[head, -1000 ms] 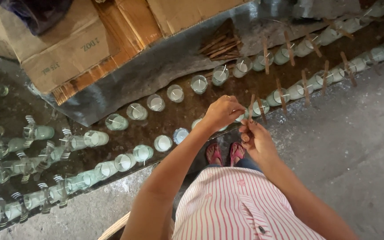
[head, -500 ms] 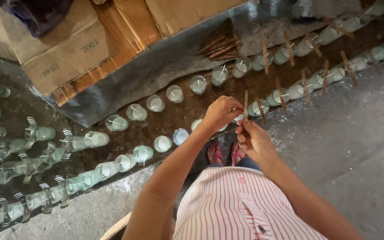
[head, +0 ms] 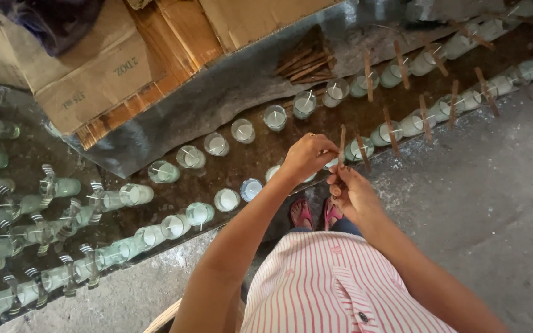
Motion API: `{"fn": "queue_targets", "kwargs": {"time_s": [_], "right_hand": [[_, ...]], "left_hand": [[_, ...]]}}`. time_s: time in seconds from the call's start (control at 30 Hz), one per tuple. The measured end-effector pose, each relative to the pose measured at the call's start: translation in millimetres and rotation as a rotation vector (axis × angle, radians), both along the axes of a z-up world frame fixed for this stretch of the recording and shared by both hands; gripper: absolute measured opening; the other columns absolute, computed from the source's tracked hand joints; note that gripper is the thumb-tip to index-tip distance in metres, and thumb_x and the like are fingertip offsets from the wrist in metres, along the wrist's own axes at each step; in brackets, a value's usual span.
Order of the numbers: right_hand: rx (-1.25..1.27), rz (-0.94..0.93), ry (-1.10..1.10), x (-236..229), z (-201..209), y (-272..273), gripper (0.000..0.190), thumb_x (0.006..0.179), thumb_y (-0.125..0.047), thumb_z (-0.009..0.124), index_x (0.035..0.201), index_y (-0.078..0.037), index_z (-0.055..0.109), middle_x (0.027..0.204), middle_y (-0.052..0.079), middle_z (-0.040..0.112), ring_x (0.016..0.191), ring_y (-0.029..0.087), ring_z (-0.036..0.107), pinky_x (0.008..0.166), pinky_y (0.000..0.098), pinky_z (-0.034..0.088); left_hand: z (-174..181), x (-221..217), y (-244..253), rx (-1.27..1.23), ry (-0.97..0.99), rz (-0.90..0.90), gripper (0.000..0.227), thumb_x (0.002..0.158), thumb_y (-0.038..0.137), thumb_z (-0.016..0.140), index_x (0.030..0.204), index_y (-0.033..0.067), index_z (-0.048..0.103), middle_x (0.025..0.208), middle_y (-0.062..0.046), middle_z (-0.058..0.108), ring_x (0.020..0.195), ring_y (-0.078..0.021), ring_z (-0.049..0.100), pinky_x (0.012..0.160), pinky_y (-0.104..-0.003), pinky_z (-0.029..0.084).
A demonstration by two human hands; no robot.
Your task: Placing wooden wick holders across the tops of glass jars to center the wicks during candle production.
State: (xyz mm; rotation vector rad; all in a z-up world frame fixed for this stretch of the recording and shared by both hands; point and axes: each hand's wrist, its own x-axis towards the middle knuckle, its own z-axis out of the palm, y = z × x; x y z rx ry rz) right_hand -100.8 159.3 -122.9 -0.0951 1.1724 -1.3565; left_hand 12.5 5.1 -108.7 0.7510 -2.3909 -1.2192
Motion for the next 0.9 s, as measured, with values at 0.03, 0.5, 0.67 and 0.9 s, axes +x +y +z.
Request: {"fn": "queue_targets", "kwargs": {"time_s": [0.03,0.5,0.67,0.9], "right_hand": [[-0.001,0.0,0.0,0.0,1.1,0.2,0.027,0.108,-0.033,0.058,0.11,-0.007,0.066,0.084,0.012,0.073,0.056,0.014,0.057,0.042,0.0198,0.033],[0.041,-0.009,0.507,11.2,56.6,1.4,0.029,0.107,-0.026,0.061,0.104,0.001,0.069,0.079,0.023,0.071,0.048,0.018,0.058,0.037,0.0229,0.035],[0.02,-0.023,0.594,8.8,57.6,3.3,0.026,0.107,-0.024,0.062,0.103,0.0,0.072,0.078,0.023,0.072,0.047,0.017,0.06,0.037,0.0221,0.037],[-0.065,0.054,0.685,8.0,66.3,2.7,0.025,0.107,-0.018,0.06,0.105,0.003,0.073,0.074,0.023,0.072,0.046,0.017,0.06,0.038,0.0215,0.041]], "left_hand": [[1.8,0.6,0.3,-0.001,0.0,0.0,0.013,0.087,0.026,0.071,0.095,0.0205,0.079,0.093,-0.006,0.074,0.089,-0.0297,0.068,0.081,-0.041,0.056],[16.3,3.2,0.4,0.041,-0.02,0.041,0.015,0.087,0.026,0.071,0.097,0.0185,0.08,0.093,-0.007,0.075,0.089,-0.0285,0.069,0.081,-0.041,0.055],[24.4,6.2,1.6,0.117,-0.009,0.069,0.019,0.087,0.024,0.072,0.103,0.0179,0.08,0.095,-0.007,0.076,0.091,-0.0286,0.07,0.083,-0.041,0.057],[75.7,10.3,-3.6,0.537,0.238,0.164,0.038,0.09,0.034,0.076,0.119,0.0107,0.074,0.101,-0.013,0.079,0.09,-0.0253,0.076,0.078,-0.039,0.061]]}}
